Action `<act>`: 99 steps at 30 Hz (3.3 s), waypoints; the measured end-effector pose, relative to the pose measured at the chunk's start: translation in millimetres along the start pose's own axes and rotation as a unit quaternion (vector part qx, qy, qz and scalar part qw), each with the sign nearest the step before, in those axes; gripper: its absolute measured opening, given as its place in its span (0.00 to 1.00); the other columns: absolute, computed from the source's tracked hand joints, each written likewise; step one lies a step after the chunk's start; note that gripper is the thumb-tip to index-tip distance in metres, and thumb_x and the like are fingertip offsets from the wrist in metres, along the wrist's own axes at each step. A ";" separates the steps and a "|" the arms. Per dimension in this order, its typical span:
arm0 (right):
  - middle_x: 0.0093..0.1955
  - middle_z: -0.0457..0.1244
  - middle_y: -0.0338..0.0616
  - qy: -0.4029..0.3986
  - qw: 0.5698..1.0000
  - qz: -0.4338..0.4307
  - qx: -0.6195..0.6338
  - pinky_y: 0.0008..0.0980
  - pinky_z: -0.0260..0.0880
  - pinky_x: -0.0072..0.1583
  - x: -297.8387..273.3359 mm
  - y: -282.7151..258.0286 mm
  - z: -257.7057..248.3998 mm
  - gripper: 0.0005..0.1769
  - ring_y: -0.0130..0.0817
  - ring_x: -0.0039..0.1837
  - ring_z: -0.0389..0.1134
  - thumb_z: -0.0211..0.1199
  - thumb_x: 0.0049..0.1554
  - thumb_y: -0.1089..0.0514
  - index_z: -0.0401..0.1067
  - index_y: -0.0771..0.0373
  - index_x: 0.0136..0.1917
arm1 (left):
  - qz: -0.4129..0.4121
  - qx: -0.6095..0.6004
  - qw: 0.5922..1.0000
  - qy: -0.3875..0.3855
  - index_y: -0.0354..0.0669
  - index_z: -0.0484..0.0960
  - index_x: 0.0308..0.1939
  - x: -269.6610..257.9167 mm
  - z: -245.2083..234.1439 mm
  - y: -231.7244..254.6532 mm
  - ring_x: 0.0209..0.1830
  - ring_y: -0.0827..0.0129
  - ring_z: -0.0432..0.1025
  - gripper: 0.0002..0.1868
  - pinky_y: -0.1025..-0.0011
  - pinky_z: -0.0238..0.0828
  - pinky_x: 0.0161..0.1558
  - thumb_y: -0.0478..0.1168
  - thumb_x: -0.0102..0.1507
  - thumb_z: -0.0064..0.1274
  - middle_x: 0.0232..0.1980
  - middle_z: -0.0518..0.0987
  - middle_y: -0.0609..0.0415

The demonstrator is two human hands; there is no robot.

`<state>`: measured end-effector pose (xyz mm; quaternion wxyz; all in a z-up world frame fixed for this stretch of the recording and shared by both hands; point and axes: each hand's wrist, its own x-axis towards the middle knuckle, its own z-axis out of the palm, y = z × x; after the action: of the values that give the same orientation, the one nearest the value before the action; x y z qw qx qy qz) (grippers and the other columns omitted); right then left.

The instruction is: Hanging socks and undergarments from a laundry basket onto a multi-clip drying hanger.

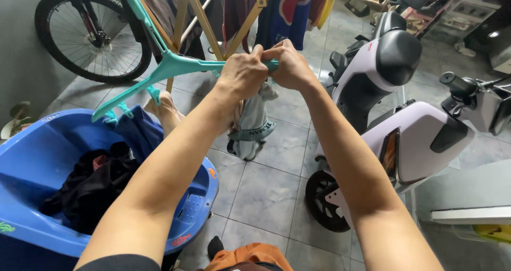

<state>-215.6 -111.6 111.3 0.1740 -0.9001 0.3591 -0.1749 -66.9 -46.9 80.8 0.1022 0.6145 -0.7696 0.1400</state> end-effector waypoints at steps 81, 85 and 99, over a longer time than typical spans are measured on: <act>0.46 0.66 0.51 0.079 0.982 -0.043 0.169 0.40 0.69 0.50 -7.8 18.8 43.5 0.19 0.43 0.48 0.70 0.71 0.57 0.49 0.72 0.65 0.50 | 0.000 -0.131 0.958 0.254 0.49 0.86 0.26 -26.6 14.6 -19.7 0.67 0.54 0.58 0.09 0.22 0.31 0.68 0.46 0.54 0.69 0.58 0.69 0.55; 0.45 0.66 0.51 0.116 0.978 -0.075 0.157 0.39 0.68 0.49 -5.7 18.6 46.3 0.19 0.41 0.47 0.69 0.69 0.59 0.47 0.73 0.66 0.50 | -0.014 -0.107 0.947 0.302 0.52 0.88 0.34 -45.1 22.7 -12.7 0.74 0.52 0.55 0.06 0.22 0.25 0.71 0.45 0.58 0.68 0.66 0.65 0.50; 0.40 0.67 0.46 0.121 0.973 -0.012 0.197 0.35 0.68 0.44 -3.7 5.5 32.3 0.22 0.30 0.42 0.67 0.64 0.62 0.42 0.73 0.66 0.49 | -0.100 -0.369 0.890 0.249 0.44 0.82 0.43 -65.1 60.7 -3.7 0.59 0.53 0.73 0.08 0.56 0.70 0.61 0.37 0.62 0.64 0.53 0.79 0.48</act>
<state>-207.1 -106.7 79.8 0.3015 -0.8245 0.3250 -0.3516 -47.9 -8.6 2.6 0.5232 0.5514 -0.6496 -0.0164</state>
